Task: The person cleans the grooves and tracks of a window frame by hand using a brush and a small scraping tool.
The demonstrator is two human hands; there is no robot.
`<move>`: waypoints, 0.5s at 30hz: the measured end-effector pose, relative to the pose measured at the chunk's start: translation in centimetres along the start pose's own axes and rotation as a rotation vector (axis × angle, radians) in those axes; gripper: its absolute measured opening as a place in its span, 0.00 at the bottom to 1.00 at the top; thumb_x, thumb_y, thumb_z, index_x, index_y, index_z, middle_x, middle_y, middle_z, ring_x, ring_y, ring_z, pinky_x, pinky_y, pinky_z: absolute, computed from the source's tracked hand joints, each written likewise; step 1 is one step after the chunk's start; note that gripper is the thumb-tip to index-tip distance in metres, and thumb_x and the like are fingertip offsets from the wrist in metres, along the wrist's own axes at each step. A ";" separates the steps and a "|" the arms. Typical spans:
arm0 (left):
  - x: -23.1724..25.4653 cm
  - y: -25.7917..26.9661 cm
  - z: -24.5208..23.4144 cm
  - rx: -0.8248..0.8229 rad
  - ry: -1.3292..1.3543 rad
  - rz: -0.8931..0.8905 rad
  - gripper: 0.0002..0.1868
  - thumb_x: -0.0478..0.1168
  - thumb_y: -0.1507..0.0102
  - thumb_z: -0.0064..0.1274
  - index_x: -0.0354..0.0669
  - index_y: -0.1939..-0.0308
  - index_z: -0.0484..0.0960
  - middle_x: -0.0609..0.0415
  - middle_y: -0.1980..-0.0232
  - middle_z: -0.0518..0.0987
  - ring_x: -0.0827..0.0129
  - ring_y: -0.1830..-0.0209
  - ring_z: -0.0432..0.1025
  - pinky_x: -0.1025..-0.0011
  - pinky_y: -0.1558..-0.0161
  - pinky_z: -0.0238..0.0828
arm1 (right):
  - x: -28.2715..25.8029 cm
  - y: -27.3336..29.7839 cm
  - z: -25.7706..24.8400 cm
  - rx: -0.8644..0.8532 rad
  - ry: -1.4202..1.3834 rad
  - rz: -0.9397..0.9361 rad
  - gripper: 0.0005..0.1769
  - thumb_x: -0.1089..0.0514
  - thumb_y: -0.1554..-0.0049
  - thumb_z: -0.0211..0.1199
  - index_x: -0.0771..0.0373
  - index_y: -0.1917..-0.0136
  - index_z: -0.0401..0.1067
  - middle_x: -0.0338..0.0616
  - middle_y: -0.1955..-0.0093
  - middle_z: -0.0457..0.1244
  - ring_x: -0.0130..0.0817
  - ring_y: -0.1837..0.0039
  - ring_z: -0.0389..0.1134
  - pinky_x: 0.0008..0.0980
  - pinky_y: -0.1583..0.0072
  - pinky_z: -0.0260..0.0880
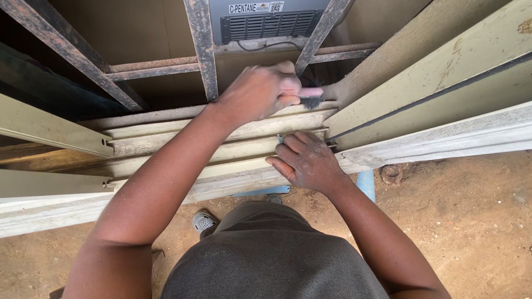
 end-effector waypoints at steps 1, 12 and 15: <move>0.2 -0.9 0.0 -0.069 -0.064 -0.060 0.16 0.51 0.36 0.58 0.41 0.59 0.84 0.44 0.59 0.84 0.52 0.63 0.81 0.55 0.55 0.79 | 0.1 -0.1 0.0 -0.002 0.001 0.001 0.15 0.47 0.41 0.69 0.60 0.59 0.73 0.42 0.57 0.62 0.39 0.50 0.67 0.40 0.45 0.73; 4.1 -2.9 8.1 -0.078 -0.706 0.080 0.14 0.38 0.41 0.57 0.38 0.52 0.83 0.50 0.61 0.85 0.66 0.69 0.82 0.68 0.72 0.80 | -0.4 -0.7 -0.8 0.104 -0.047 -0.039 0.12 0.50 0.42 0.66 0.60 0.52 0.77 0.44 0.51 0.65 0.41 0.48 0.68 0.40 0.45 0.72; 4.2 -3.2 7.7 0.157 -0.568 -0.065 0.15 0.38 0.40 0.55 0.35 0.51 0.83 0.43 0.55 0.84 0.65 0.73 0.81 0.70 0.75 0.79 | -0.5 -1.0 -1.4 0.109 -0.030 -0.072 0.12 0.51 0.42 0.66 0.62 0.52 0.75 0.44 0.49 0.66 0.42 0.46 0.68 0.42 0.43 0.73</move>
Point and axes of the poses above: each hand's wrist, its own y-axis away from the middle knuckle, its own z-axis out of the palm, x = y × z, the point moved 1 cm from there along -y, towards the middle knuckle
